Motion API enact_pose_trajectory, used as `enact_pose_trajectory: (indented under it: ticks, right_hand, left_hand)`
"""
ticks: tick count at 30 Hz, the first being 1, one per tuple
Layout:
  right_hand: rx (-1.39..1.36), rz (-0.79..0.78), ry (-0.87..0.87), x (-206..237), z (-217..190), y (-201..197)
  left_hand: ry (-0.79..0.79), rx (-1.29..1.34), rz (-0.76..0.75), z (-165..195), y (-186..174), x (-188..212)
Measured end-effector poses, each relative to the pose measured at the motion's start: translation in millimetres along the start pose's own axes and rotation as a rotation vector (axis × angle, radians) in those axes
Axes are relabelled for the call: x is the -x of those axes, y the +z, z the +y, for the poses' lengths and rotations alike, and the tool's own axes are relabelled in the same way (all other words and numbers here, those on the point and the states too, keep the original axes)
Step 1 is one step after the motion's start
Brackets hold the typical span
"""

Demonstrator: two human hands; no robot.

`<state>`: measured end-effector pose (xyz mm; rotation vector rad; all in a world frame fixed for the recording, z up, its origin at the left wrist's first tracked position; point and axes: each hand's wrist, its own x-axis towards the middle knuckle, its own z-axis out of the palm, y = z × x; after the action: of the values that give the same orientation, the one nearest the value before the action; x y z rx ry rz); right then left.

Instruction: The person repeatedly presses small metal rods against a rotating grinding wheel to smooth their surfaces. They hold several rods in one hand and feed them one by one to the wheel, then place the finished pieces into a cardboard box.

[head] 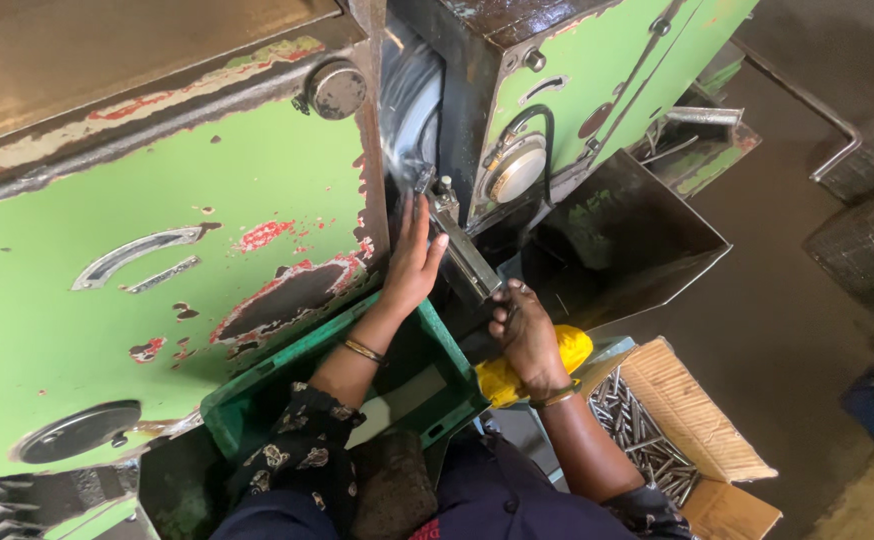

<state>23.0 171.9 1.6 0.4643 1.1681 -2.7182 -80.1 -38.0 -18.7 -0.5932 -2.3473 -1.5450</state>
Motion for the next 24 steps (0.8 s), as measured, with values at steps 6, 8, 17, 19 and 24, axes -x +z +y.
enact_pose_trajectory:
  ticks: [6, 8, 17, 19, 24]
  right_hand:
    - [-0.101, -0.012, -0.089, -10.4, 6.3, -14.2]
    - [-0.089, 0.003, -0.136, -12.6, 7.0, -16.9]
    - [-0.132, 0.041, -0.116, -14.8, 8.8, -28.9]
    - [-0.134, -0.032, -0.111, -13.5, 9.0, -30.2]
    - [-0.071, -0.034, -0.066, -3.5, 4.1, -19.5]
  left_hand:
    - [0.009, -0.133, -0.179, 12.1, -9.8, -8.2]
    - [-0.013, -0.106, -0.231, 15.1, -13.4, -10.2]
    - [0.067, 0.033, -0.151, -0.4, -11.5, -5.4]
    - [0.078, 0.036, -0.143, -3.8, -10.2, -3.1]
    - [0.007, 0.08, -0.172, -5.1, -8.5, -3.3]
